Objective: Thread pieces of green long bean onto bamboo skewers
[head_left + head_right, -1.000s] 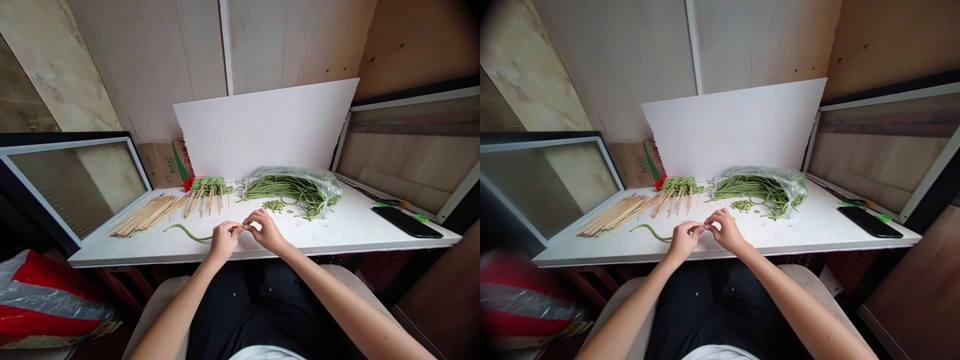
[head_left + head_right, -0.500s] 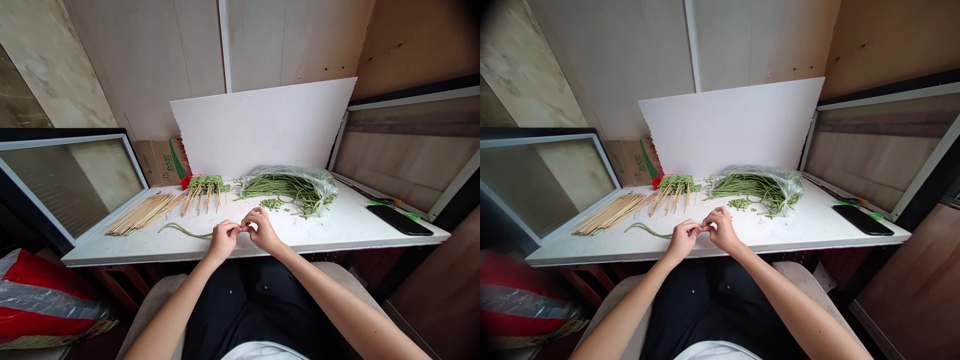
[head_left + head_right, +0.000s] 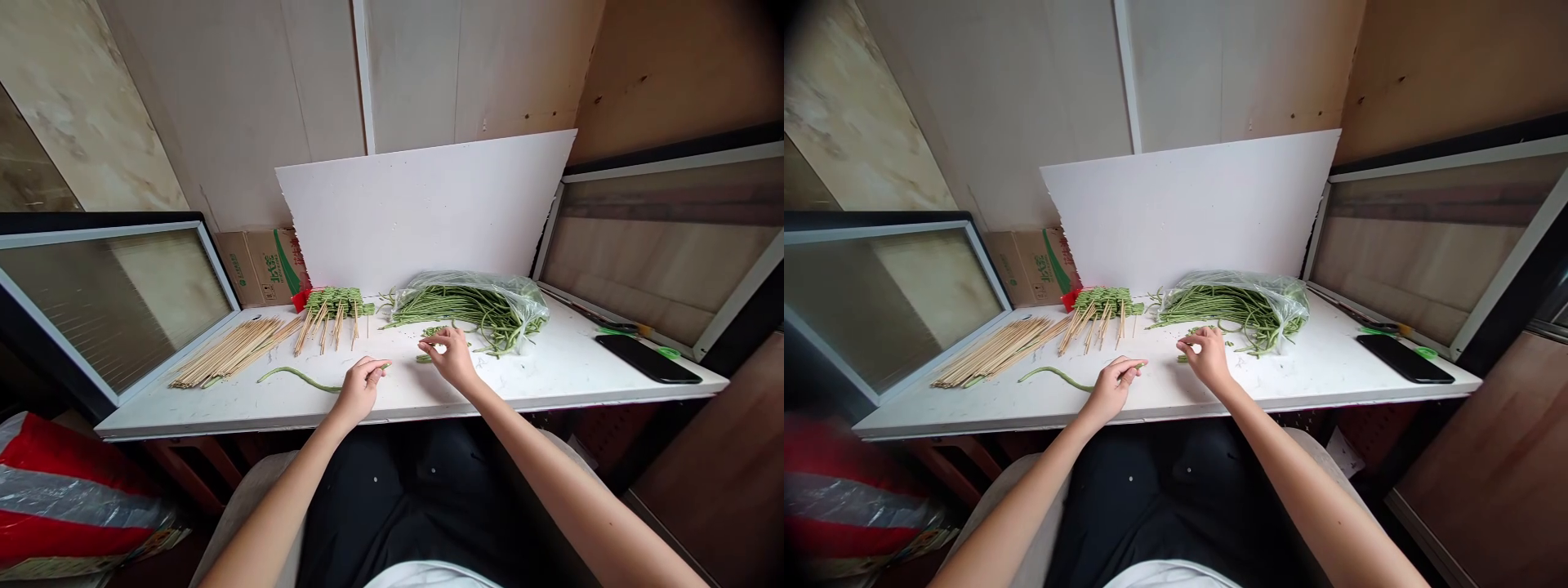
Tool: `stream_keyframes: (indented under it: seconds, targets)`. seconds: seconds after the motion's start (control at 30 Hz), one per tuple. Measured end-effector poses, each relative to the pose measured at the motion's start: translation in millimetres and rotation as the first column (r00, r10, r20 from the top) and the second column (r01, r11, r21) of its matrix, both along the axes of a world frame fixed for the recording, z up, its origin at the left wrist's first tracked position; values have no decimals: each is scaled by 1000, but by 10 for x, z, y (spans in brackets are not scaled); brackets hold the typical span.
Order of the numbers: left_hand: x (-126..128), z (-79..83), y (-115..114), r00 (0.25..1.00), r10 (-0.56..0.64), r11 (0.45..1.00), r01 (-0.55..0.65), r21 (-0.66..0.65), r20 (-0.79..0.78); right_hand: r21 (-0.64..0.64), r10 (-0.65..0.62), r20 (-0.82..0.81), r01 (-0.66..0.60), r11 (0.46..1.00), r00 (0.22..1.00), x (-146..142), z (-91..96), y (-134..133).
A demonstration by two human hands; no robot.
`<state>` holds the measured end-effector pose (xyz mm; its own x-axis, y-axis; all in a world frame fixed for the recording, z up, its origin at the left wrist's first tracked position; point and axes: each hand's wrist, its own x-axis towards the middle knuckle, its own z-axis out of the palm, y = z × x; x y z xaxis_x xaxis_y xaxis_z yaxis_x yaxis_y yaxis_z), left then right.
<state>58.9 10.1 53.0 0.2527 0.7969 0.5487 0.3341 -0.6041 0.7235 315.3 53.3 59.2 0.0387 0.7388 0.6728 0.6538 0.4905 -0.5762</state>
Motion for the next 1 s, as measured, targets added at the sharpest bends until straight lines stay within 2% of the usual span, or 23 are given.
stream_keyframes:
  seconds: [0.07,0.2,0.3,0.4,0.43,0.5,0.6,0.67,0.73,0.9,1.0]
  targets:
    - [9,-68,18,1000,-2,1000,1,-20,-23,-25,-56,111,59,998,992,113,-48,52]
    - [41,-181,32,999,34,996,-35,-87,-20,-121,40,270,-8,993,962,161,-178,63]
    - [48,-205,39,999,12,991,-6,-131,43,-113,0,337,41,993,942,142,-223,40]
    - [38,-196,51,994,-1,983,21,-185,110,-72,-31,350,60,996,936,115,-170,8]
    - [36,-192,55,992,2,979,23,-201,124,-68,7,332,17,998,943,93,-131,-11]
    - [38,-186,56,990,11,975,20,-220,142,-80,165,275,-149,986,947,13,-39,-73]
    - [63,-181,41,987,-1,977,35,-210,159,-127,443,185,-426,896,877,-177,76,-207]
    - [82,-173,25,987,-20,981,50,-190,158,-132,536,165,-520,844,828,-300,107,-287]
    - [82,-155,14,991,-25,984,48,-172,132,-109,557,171,-546,831,813,-378,104,-329]
    - [-37,-58,22,995,-58,978,39,-206,-85,-43,483,157,-482,875,862,-375,88,-313]
    - [-97,16,11,989,-45,978,15,-210,-139,-50,486,160,-485,873,859,-363,112,-325]
